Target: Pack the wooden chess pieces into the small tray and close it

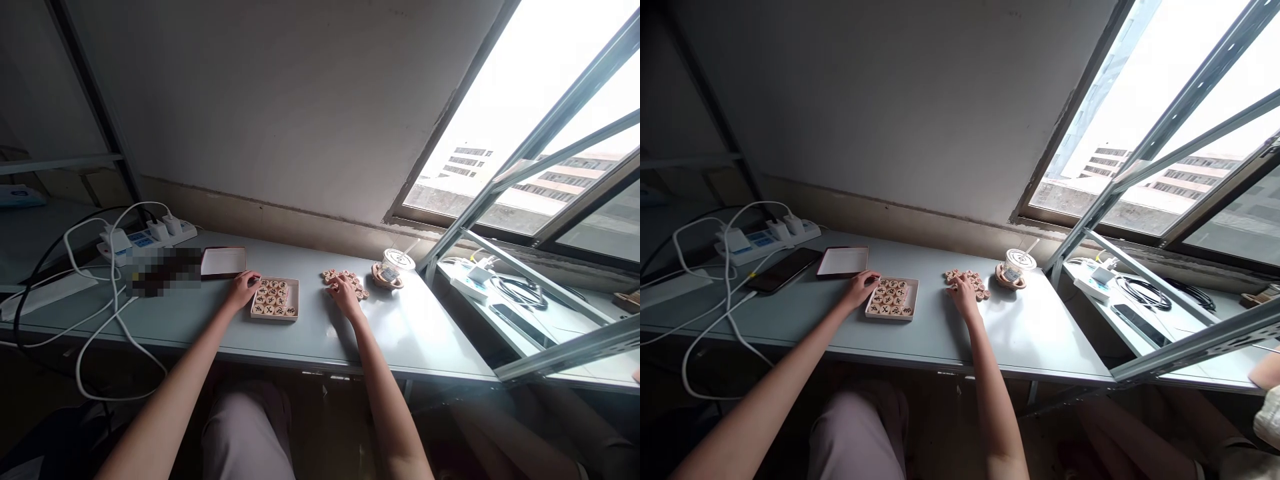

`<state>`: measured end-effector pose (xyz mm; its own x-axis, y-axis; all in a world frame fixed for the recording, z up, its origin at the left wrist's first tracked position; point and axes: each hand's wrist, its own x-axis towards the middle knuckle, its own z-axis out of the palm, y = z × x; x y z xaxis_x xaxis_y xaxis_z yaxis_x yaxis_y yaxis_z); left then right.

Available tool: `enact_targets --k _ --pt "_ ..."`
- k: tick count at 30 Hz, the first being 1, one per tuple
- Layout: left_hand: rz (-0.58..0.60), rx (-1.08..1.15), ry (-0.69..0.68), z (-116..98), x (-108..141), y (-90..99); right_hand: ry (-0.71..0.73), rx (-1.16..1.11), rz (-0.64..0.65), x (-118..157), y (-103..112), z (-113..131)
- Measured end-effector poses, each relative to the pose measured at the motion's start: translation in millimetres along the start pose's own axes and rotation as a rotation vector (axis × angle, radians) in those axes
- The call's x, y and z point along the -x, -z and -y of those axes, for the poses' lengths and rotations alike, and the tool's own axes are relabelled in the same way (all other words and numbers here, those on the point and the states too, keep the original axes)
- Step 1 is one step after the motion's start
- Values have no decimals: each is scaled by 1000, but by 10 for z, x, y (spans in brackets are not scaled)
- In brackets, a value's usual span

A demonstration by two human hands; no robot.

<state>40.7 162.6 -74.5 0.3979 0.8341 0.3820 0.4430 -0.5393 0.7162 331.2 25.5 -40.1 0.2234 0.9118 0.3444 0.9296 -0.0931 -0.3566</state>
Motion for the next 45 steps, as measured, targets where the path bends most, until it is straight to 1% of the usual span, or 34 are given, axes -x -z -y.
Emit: enact_targets --k 3,7,14,17,19,21,24,27,30,32,36,40,43,45 --pt "3 5 -5 4 0 -1 15 59 -47 59 79 -84" --pt "6 14 0 -12 6 4 -12 214 -13 119 177 -116" --pt "-1 14 -13 -4 2 -3 58 269 -14 16 143 -67" --pt "-18 14 -30 13 -3 -14 66 314 -31 -6 150 -54" --pt "-23 17 -34 20 -4 -20 69 316 -31 9 169 9" --pt "-22 21 -32 19 -3 -24 105 277 -27 43 184 153" --pt "-24 16 -25 4 1 -23 250 173 30 108 167 504" --pt "-26 6 -19 -15 7 -12 390 123 175 149 111 860" --pt "-13 8 -9 -23 13 -2 416 95 300 153 63 1046" --pt "-9 14 -11 -19 14 -3 397 64 325 148 50 1063" --pt "-25 20 -17 -4 9 -18 343 -3 321 143 58 986" --pt "-22 17 -10 0 9 -17 306 -67 390 134 77 967" --pt "-5 20 -9 7 12 -8 318 -192 425 130 92 992" --pt "6 31 -4 15 14 -5 294 -315 391 138 110 964"
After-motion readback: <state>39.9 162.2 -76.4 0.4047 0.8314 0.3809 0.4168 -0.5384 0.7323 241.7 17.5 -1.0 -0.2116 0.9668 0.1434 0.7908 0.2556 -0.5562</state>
